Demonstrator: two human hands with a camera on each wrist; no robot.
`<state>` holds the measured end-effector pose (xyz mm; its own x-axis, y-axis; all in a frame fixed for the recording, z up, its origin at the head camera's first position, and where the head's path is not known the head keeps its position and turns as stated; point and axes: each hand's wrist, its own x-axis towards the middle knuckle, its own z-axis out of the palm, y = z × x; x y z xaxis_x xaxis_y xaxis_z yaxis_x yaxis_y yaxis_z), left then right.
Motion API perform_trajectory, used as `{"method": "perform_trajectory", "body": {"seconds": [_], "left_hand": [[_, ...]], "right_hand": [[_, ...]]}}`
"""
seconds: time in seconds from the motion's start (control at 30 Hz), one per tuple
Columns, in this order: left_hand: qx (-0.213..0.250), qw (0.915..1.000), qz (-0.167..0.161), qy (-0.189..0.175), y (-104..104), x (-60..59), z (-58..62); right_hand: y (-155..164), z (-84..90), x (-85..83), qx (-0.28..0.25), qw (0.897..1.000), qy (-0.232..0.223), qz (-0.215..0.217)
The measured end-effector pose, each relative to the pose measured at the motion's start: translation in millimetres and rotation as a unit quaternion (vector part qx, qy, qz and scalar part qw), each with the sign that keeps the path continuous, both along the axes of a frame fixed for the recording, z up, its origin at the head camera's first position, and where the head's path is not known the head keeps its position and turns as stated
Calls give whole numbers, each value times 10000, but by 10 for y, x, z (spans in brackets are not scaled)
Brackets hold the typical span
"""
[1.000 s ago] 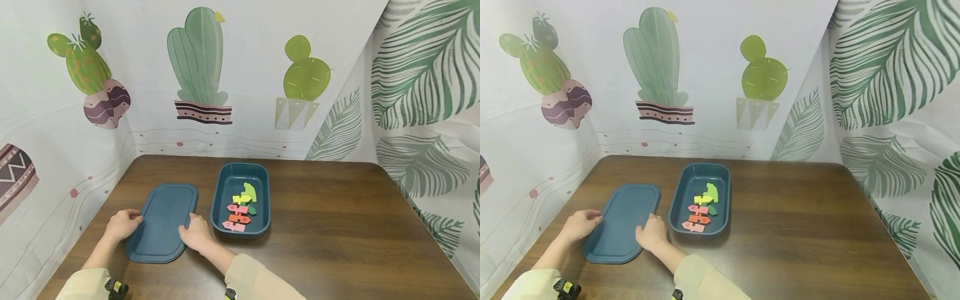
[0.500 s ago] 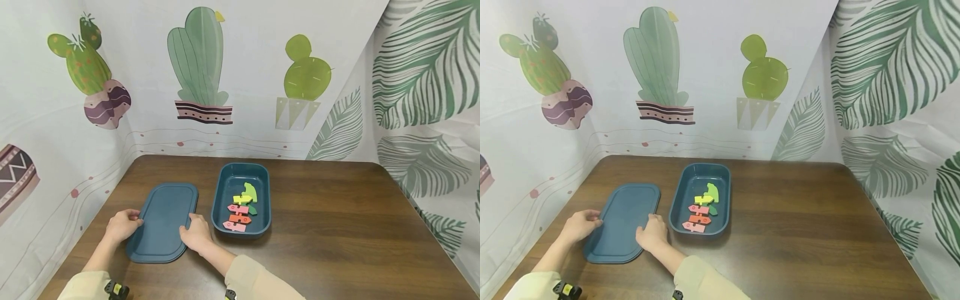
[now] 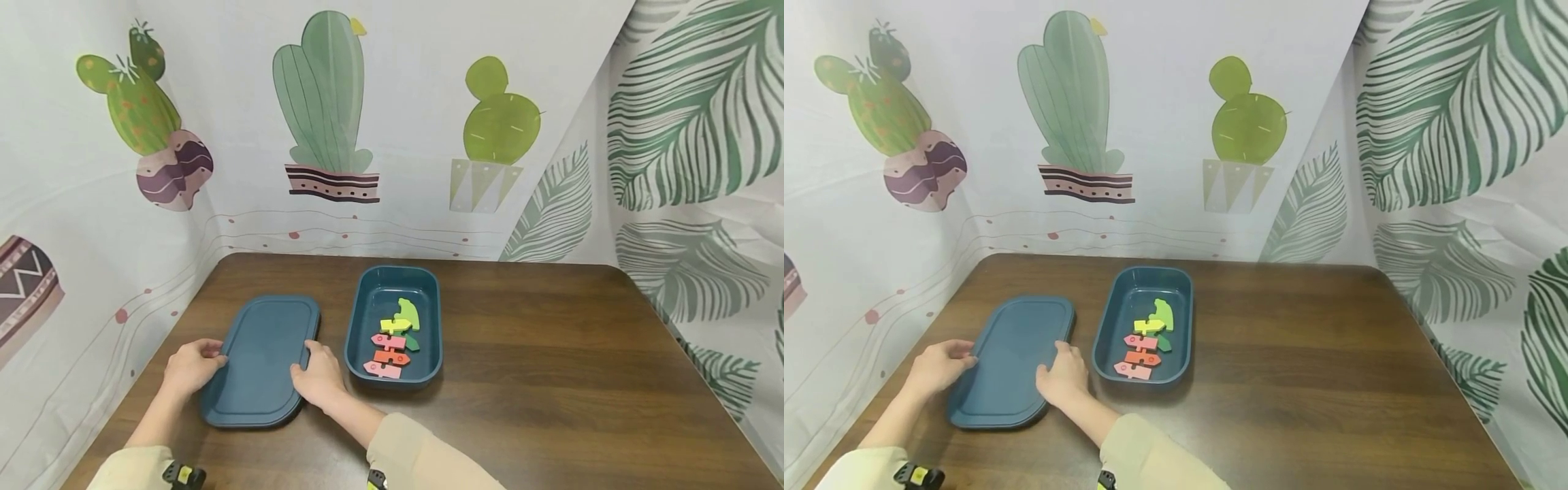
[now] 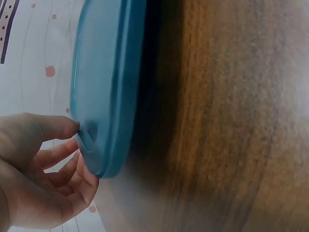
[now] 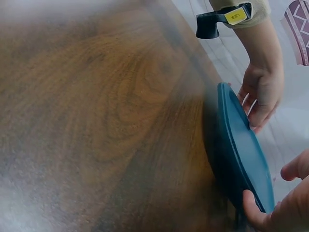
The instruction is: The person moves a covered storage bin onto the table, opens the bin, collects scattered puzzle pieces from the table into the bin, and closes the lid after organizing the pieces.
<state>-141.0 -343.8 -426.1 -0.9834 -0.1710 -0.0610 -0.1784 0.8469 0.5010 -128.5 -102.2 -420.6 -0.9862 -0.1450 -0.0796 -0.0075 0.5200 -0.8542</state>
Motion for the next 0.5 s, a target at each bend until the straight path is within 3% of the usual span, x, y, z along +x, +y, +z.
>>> {"method": "perform_trajectory", "body": {"seconds": [0.27, 0.5], "left_hand": [[1, 9997, 49, 246, -59, 61, 24], [109, 9987, 124, 472, -67, 94, 120]], "right_hand": [[-4, 63, -45, 274, 9995, 113, 86], [21, 138, -91, 421, 9983, 303, 266]]}}
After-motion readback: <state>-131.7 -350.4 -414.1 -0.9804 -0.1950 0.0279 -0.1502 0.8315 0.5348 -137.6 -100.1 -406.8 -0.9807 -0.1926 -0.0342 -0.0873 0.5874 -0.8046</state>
